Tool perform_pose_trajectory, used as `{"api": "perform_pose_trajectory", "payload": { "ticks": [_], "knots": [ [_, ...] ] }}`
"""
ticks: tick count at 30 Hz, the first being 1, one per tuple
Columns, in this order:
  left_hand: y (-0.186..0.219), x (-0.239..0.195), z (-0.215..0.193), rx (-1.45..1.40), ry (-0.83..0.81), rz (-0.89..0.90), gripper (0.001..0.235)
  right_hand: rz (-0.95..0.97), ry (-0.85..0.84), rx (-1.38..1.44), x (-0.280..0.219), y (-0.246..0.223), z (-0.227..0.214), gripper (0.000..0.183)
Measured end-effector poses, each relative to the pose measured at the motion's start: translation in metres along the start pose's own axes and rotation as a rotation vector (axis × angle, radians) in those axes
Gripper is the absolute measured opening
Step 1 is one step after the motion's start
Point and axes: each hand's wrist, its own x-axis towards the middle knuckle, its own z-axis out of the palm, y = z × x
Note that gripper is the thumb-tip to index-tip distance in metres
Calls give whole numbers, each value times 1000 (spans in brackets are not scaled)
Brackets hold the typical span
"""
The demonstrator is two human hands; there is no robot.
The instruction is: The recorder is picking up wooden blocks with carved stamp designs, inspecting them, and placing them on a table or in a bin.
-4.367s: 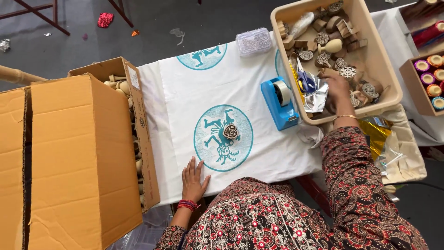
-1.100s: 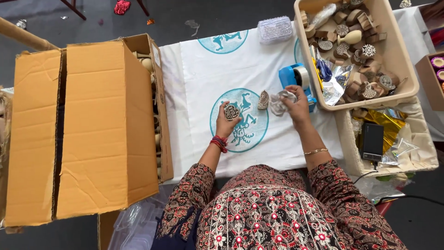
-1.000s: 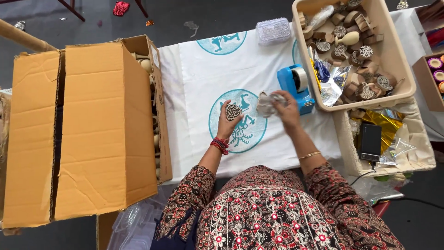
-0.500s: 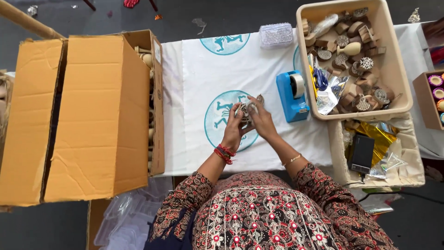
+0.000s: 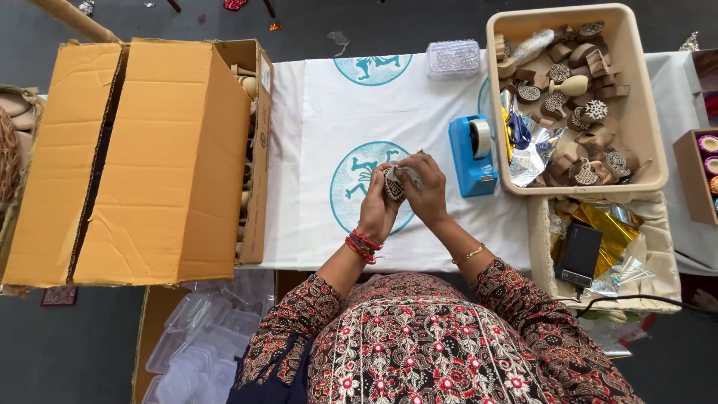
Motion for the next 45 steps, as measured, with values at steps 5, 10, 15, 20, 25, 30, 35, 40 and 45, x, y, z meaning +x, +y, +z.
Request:
{"api": "perform_pose_trajectory", "payload": {
  "ticks": [5, 10, 15, 20, 25, 30, 35, 40, 45],
  "knots": [
    [-16, 1, -14, -115, -53, 66, 36, -97, -42, -15, -12, 4, -3, 16],
    [-12, -12, 10, -119, 53, 23, 34, -90, -35, -20, -5, 12, -9, 18],
    [-15, -2, -13, -118, -11, 144, 34, -115, -59, -16, -22, 12, -4, 20],
    [-14, -8, 2, -111, 74, 88, 37, -102, -69, 15, -3, 11, 1, 20],
    [4, -1, 4, -79, 53, 133, 37, -84, -13, -15, -3, 15, -1, 19],
    [-4, 0, 6, -194, -74, 120, 38, -153, -74, -38, 7, -2, -1, 19],
    [3, -2, 12, -156, -34, 68, 36, -100, 1, -42, 6, 8, -3, 16],
    [-2, 5, -13, -235, -138, 119, 38, -241, -66, -51, 8, -2, 4, 15],
    [21, -1, 22, -147, -43, 25, 52, -141, -49, -70, 17, 4, 6, 14]
  ]
}}
